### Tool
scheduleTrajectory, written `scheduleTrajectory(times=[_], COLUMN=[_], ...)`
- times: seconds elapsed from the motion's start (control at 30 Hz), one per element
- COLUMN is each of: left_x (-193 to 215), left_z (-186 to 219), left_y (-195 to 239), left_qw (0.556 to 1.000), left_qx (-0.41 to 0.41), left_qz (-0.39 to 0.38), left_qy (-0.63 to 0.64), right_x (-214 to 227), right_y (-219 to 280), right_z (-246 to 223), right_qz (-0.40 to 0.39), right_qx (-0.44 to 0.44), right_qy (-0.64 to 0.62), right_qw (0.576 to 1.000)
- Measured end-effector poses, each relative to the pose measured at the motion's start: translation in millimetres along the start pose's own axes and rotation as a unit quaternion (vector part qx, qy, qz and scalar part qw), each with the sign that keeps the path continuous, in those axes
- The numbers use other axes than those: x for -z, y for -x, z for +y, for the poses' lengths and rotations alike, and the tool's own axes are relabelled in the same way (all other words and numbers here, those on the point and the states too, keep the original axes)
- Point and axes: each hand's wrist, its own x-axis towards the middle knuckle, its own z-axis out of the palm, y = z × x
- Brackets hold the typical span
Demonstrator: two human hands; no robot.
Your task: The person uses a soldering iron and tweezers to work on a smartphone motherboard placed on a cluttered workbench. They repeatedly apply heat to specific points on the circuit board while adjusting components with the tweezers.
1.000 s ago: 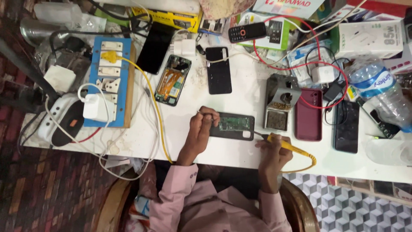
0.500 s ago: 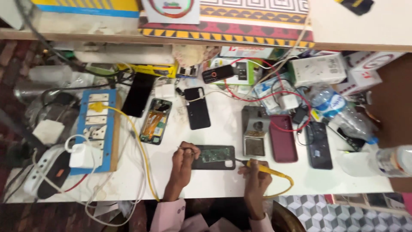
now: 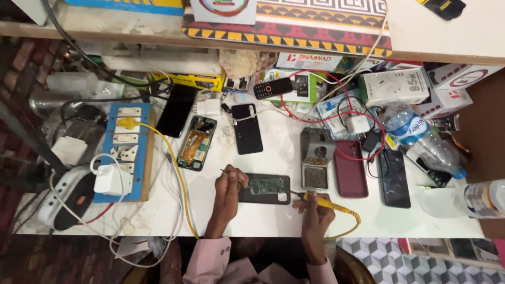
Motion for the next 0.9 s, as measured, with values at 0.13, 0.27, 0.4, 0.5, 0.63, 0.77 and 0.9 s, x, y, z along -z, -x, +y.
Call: scheduleTrajectory(times=[0.13, 0.27, 0.4, 0.5, 0.63, 0.77, 0.9], left_x=[3, 5, 7, 7, 5, 5, 3], left_z=[-2, -6, -10, -10, -7, 1, 4], left_y=[3, -1, 3, -4, 2, -1, 0], left_qw=[0.999, 0.999, 0.999, 0.999, 0.999, 0.999, 0.999], left_qx=[-0.011, -0.016, -0.016, -0.041, -0.029, -0.033, -0.028], left_qz=[-0.038, -0.032, -0.030, -0.031, -0.023, -0.021, -0.016], left_qy=[-0.017, -0.022, 0.030, 0.008, -0.012, -0.037, -0.038], right_x=[-1, 3, 10, 7, 12, 12, 12], right_y=[0, -1, 3, -4, 0, 0, 0], right_z=[4, 10, 19, 25, 34, 38, 37], right_qz=[-0.013, 0.000, 0.111, 0.127, 0.089, 0.103, 0.092], right_qx=[0.006, -0.009, -0.017, 0.009, 0.022, 0.029, 0.039], right_qy=[-0.051, -0.056, -0.186, -0.198, -0.196, -0.149, -0.150], right_qw=[0.999, 0.998, 0.976, 0.972, 0.976, 0.983, 0.984])
